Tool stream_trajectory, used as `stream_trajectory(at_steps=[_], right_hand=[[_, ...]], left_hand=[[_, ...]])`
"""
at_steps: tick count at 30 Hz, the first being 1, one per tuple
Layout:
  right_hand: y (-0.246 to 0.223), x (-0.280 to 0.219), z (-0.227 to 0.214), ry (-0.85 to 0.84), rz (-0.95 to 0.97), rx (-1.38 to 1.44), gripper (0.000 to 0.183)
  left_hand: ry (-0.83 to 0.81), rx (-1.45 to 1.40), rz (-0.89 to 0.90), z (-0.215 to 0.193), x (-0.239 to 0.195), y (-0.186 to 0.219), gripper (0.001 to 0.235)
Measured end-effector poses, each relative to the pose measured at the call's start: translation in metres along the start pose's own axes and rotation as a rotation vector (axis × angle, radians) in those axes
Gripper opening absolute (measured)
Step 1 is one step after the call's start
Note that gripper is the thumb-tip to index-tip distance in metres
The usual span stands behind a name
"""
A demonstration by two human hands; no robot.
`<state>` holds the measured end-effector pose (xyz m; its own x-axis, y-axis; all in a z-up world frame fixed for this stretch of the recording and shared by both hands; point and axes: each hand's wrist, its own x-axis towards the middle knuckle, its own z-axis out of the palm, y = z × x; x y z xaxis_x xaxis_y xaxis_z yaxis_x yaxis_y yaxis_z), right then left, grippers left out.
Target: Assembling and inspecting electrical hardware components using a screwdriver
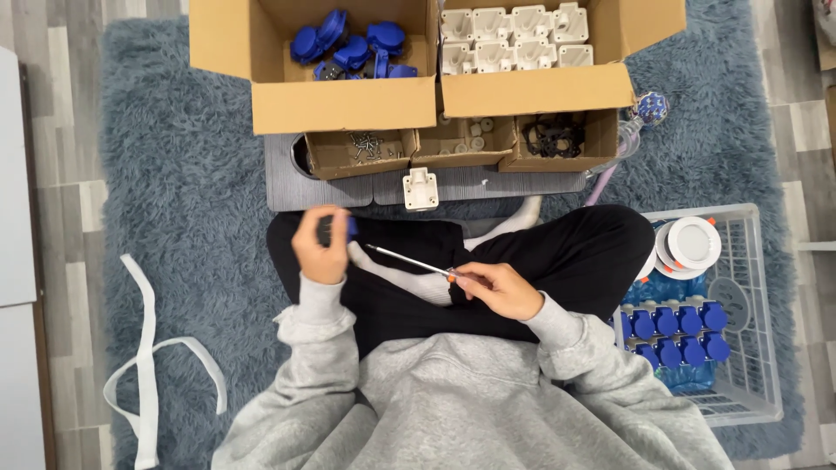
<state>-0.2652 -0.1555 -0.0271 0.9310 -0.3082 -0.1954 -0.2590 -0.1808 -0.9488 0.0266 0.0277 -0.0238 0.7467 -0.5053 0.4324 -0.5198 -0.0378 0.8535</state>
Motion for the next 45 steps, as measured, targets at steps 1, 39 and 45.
stream_trajectory(at_steps=[1,39,45], right_hand=[[-0.009,0.003,-0.003,0.001,0.001,0.000,0.025],[-0.013,0.021,0.060,0.382,-0.680,-0.580,0.072],[-0.023,0.017,0.062,0.445,-0.708,-0.478,0.065]], left_hand=[[-0.002,-0.001,0.000,-0.002,-0.002,-0.005,0.008],[-0.323,-0.941,-0.618,0.102,-0.154,-0.031,0.053],[-0.335,-1.006,-0.567,0.099,-0.146,-0.012,0.051]])
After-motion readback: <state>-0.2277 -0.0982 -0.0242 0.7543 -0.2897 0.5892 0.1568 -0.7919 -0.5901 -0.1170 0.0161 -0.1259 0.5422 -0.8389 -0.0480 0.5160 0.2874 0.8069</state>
